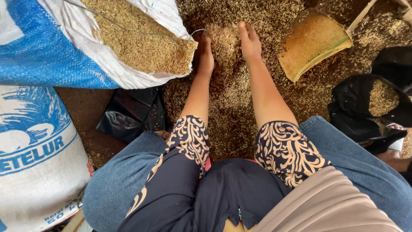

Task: The person scoops grains from a large sack into small black plastic bags using a scoop. They then tie the bags and place them aside, repeating the process.

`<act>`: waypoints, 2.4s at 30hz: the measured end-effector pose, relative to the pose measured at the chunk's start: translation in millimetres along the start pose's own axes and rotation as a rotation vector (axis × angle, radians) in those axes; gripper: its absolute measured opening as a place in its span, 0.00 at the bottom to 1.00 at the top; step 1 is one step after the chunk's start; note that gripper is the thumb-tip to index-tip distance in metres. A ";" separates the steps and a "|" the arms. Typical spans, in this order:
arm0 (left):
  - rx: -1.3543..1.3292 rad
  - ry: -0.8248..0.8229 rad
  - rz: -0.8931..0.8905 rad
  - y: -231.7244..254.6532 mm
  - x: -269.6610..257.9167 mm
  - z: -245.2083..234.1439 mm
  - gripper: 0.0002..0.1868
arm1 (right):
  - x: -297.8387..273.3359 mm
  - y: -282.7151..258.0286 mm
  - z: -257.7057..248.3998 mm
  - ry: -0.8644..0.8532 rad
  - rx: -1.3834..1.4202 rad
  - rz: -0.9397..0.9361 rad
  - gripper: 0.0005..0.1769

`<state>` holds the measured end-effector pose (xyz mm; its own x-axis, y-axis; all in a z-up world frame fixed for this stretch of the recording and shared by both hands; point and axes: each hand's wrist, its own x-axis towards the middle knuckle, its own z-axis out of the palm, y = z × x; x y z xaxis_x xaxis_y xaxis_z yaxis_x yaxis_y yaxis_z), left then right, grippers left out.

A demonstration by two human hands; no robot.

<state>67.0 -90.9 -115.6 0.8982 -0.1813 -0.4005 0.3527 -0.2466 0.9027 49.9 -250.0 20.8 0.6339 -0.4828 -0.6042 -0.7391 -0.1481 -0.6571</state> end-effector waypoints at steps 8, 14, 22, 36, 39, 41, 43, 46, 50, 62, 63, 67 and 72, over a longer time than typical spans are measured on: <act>-0.001 -0.026 0.181 57.5 -52.6 1.6 0.41 | -14.3 17.2 -12.1 -0.101 0.164 0.018 0.51; -0.154 0.140 0.281 67.5 -89.3 0.8 0.39 | -16.1 33.4 -22.4 0.096 0.200 -0.057 0.40; 0.196 0.099 -0.235 20.3 -105.2 2.5 0.42 | -85.5 57.2 1.3 0.097 -0.013 0.244 0.47; 0.219 0.288 -0.808 31.6 -137.5 -31.4 0.43 | -88.8 84.0 -34.7 0.060 -0.170 0.160 0.47; 0.225 0.159 -0.781 20.6 -163.2 -10.0 0.42 | -108.6 114.0 -13.7 -0.044 -0.183 0.365 0.47; -0.012 0.005 -0.773 22.5 -160.0 7.0 0.46 | -113.1 118.4 6.2 -0.041 0.018 0.386 0.47; -0.290 -0.055 -0.730 28.4 -154.3 10.8 0.48 | -111.8 110.3 17.2 -0.085 0.197 0.360 0.48; -0.491 -0.055 -0.640 37.3 -138.8 2.7 0.46 | -105.9 93.0 12.3 -0.207 0.408 0.256 0.48; -0.523 0.019 -0.554 14.4 -123.7 -18.9 0.39 | -97.4 67.8 -10.9 -0.197 0.480 0.170 0.45; 0.020 -0.351 -0.635 -114.7 -145.7 6.3 0.17 | -149.6 130.9 33.3 -0.489 0.505 0.666 0.20; -0.139 -0.312 -0.676 -99.2 -140.3 8.4 0.16 | -142.3 122.2 36.1 -0.427 0.500 0.588 0.19; -0.017 -0.130 -0.367 -29.3 -132.1 -5.2 0.15 | -127.3 81.9 23.1 -0.236 0.220 0.208 0.20; 0.118 0.079 0.000 50.4 -137.6 -25.6 0.17 | -108.2 29.0 -14.2 -0.118 -0.073 0.004 0.28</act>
<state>-32.1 -54.0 -11.0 0.9178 -0.1070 -0.3825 0.3235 -0.3572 0.8762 -43.4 -214.3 73.5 0.6498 -0.3793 -0.6587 -0.7539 -0.2109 -0.6222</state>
